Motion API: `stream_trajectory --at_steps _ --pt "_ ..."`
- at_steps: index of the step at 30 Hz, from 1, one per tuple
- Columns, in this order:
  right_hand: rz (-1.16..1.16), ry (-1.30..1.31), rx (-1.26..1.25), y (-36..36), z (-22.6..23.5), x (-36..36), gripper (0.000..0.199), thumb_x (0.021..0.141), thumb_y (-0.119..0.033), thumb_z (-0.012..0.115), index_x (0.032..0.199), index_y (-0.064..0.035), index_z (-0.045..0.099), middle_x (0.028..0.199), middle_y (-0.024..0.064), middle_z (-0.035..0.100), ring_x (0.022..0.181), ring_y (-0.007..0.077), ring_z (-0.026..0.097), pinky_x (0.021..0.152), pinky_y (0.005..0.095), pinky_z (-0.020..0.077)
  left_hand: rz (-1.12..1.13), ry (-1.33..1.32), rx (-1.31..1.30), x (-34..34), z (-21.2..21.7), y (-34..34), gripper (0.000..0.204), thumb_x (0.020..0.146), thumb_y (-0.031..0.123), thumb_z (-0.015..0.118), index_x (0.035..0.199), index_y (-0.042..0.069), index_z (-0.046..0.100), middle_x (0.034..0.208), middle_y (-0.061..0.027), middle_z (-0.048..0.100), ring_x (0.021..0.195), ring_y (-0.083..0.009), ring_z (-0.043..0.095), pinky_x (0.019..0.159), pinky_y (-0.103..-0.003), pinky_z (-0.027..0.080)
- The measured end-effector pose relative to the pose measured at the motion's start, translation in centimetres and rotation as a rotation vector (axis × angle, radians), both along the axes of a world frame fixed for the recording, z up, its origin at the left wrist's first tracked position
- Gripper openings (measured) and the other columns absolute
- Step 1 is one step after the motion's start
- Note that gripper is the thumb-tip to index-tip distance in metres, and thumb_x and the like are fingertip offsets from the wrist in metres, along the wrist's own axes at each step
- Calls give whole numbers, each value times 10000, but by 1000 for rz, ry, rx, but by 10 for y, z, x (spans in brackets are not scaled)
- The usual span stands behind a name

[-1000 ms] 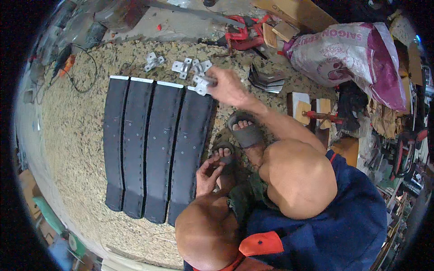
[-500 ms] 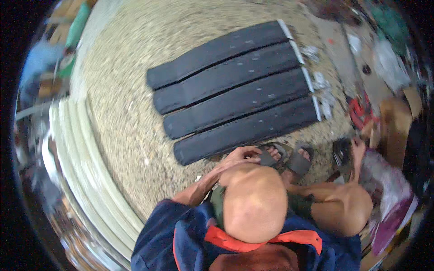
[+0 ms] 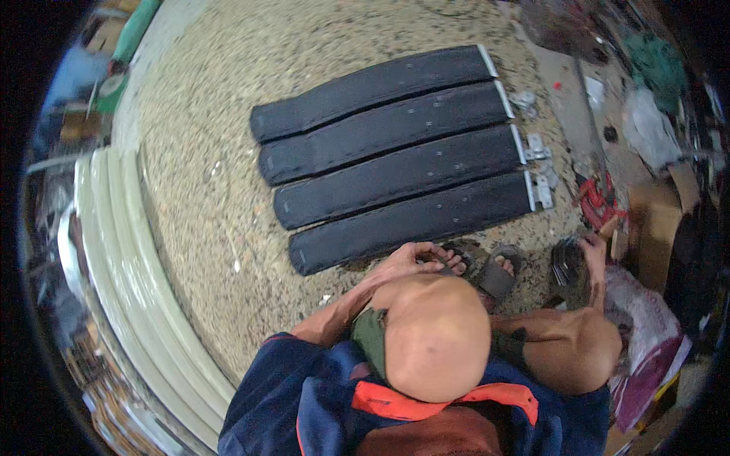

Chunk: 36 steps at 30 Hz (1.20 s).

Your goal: The person retrieves a metal bracket from a cluttered pile, then sits on the floor to attach it to a stack of black pads. They use a pen to mark hole positions on the pads and test-fit a curved metal piece over the bracket.

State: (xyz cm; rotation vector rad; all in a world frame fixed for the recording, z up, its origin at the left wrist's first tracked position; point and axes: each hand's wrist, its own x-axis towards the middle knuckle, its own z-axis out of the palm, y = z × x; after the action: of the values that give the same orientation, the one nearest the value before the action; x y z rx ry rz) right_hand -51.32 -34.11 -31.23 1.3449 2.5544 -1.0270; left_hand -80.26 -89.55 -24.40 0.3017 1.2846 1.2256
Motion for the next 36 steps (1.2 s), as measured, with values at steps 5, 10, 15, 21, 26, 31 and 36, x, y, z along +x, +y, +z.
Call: stream_trajectory --at_steps 5,10,15,21,26,31,36 --pt "-132 -2 171 -5 69 -37 217 846 -147 747 939 49 754 804 68 731 751 209 665 736 409 537 -197 -127 -1 -8 18 38 405 1056 248 717 1404 44 677 1430 -76 697 1332 -173 609 1148 -374 474" --pt "-315 565 -348 1 151 -82 290 936 -202 772 1112 25 728 965 34 680 799 133 625 670 321 532 -183 161 161 1 79 55 433 1052 251 661 1447 73 664 1587 -126 566 1421 -269 575 1181 -411 473" --pt "-155 786 -723 39 131 -182 215 951 -135 795 1107 -23 699 891 -16 634 702 80 534 592 277 410 -111 -14 -29 14 103 75 440 1089 253 621 1490 73 606 1566 -168 571 1401 -321 588 1116 -453 518" --pt "-70 869 -969 40 85 -237 202 976 -60 761 1174 -71 726 875 -76 649 591 31 421 606 251 369 233 -544 -253 13 118 38 619 1051 335 660 1585 88 470 1413 -181 627 1248 -338 665 848 -445 611" --pt "20 878 -1162 25 74 -263 209 1003 -37 724 1207 -81 734 899 -74 676 583 26 380 615 257 377 624 -556 -201 43 115 -48 532 1053 286 618 1544 119 501 1403 -146 636 1233 -310 672 831 -441 596" --pt "-55 906 -1141 -13 65 -272 166 992 -50 743 1149 -101 734 909 -80 687 602 34 400 620 261 383 771 -303 -452 88 72 -99 522 1043 261 612 1533 113 508 1400 -153 637 1239 -318 669 854 -455 592" --pt "-98 903 -1164 -40 69 -262 196 1000 -73 747 1193 -92 720 932 -67 699 585 28 392 612 258 382 362 218 -767 126 36 -112 513 1033 236 606 1522 107 516 1397 -160 639 1245 -326 666 877 -468 588"
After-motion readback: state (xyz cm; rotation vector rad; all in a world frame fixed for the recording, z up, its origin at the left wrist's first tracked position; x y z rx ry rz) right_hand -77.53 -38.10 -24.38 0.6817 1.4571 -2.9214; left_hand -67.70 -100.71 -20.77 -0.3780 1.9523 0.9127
